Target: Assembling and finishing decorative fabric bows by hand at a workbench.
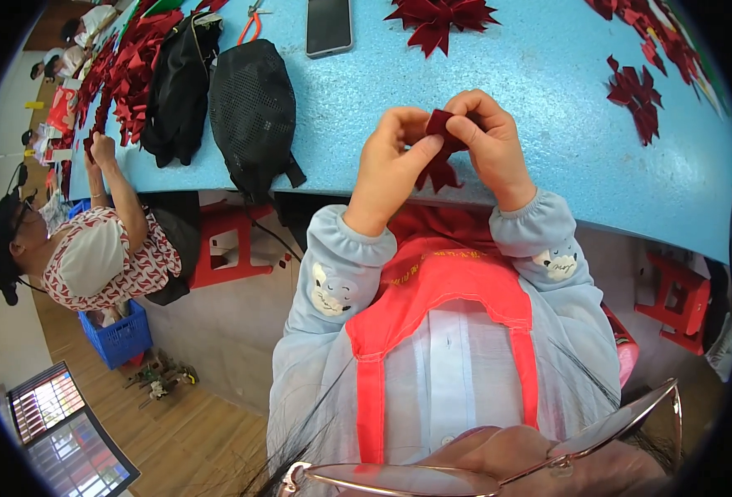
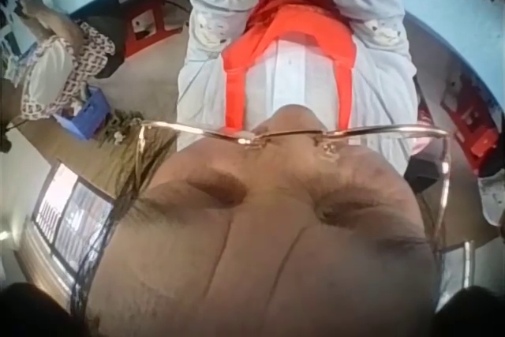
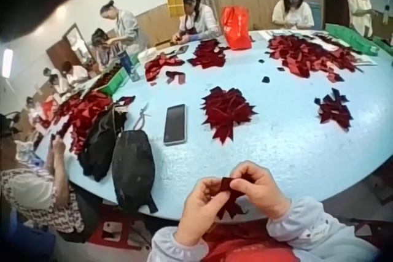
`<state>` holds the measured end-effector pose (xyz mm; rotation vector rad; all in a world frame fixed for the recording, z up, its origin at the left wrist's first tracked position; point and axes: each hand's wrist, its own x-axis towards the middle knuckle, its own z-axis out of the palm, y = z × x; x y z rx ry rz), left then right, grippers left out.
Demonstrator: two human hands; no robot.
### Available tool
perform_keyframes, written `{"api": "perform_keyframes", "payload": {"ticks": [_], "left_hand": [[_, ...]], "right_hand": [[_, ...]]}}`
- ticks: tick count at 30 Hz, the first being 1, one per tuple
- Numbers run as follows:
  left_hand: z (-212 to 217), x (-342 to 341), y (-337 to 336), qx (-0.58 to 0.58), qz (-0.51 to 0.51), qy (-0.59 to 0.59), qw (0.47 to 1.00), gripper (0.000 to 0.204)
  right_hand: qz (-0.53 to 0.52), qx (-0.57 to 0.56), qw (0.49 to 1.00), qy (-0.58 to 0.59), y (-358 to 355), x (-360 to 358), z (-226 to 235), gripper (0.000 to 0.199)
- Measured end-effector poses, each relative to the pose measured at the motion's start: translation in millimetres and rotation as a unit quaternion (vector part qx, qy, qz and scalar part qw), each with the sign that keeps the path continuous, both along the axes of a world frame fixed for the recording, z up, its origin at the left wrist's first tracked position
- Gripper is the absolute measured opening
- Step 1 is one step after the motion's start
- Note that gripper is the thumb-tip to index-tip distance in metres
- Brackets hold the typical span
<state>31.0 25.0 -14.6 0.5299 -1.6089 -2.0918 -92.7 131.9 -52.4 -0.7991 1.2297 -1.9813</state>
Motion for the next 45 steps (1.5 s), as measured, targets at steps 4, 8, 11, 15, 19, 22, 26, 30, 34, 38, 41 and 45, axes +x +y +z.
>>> {"api": "perform_keyframes", "payload": {"ticks": [4,8,11,15,19,22,26,30,34,38,41,45], "left_hand": [[0,-6,-7,0.118,-0.035,-0.055,0.991,0.006],[-7,-9,-13,0.147,0.009,-0.022,0.989,0.005],[-7,-9,-16,0.143,0.018,-0.012,0.989,0.005],[-2,-10,-15,0.148,0.005,-0.011,0.989,0.005],[0,-13,-18,0.105,0.019,-0.017,0.994,0.005],[14,-17,-21,-0.004,-0.049,-0.056,0.997,0.010],[20,-22,-22,-0.018,-0.079,-0.069,0.994,0.023],[12,-13,-29,0.278,-0.025,0.041,0.959,0.036],[-4,-6,-9,0.279,-0.086,0.036,0.956,0.047],[3,-16,0,0.221,-0.058,0.010,0.973,0.041],[6,-19,-2,0.239,-0.043,-0.002,0.970,0.034],[6,-20,-2,0.225,-0.032,-0.021,0.974,0.024]], "right_hand": [[-0.055,-0.024,0.994,-0.092,0,0,11,0.017],[-0.041,-0.032,0.979,-0.197,6,2,24,0.016],[-0.020,-0.007,0.976,-0.218,9,1,18,0.018],[-0.034,0.029,0.993,-0.106,11,-7,-6,0.024],[-0.061,0.006,0.996,0.059,11,-13,-1,0.023],[-0.144,0.018,0.989,-0.007,13,-21,37,0.016],[-0.003,0.121,0.992,0.026,11,-14,37,0.015],[-0.097,0.029,0.993,-0.065,6,-15,22,0.018],[-0.137,0.019,0.982,-0.127,0,-10,23,0.016],[-0.138,0.043,0.987,-0.073,1,-4,18,0.016],[-0.137,0.025,0.989,-0.054,2,-3,11,0.016],[-0.146,0.002,0.987,-0.071,4,2,6,0.015]]}}
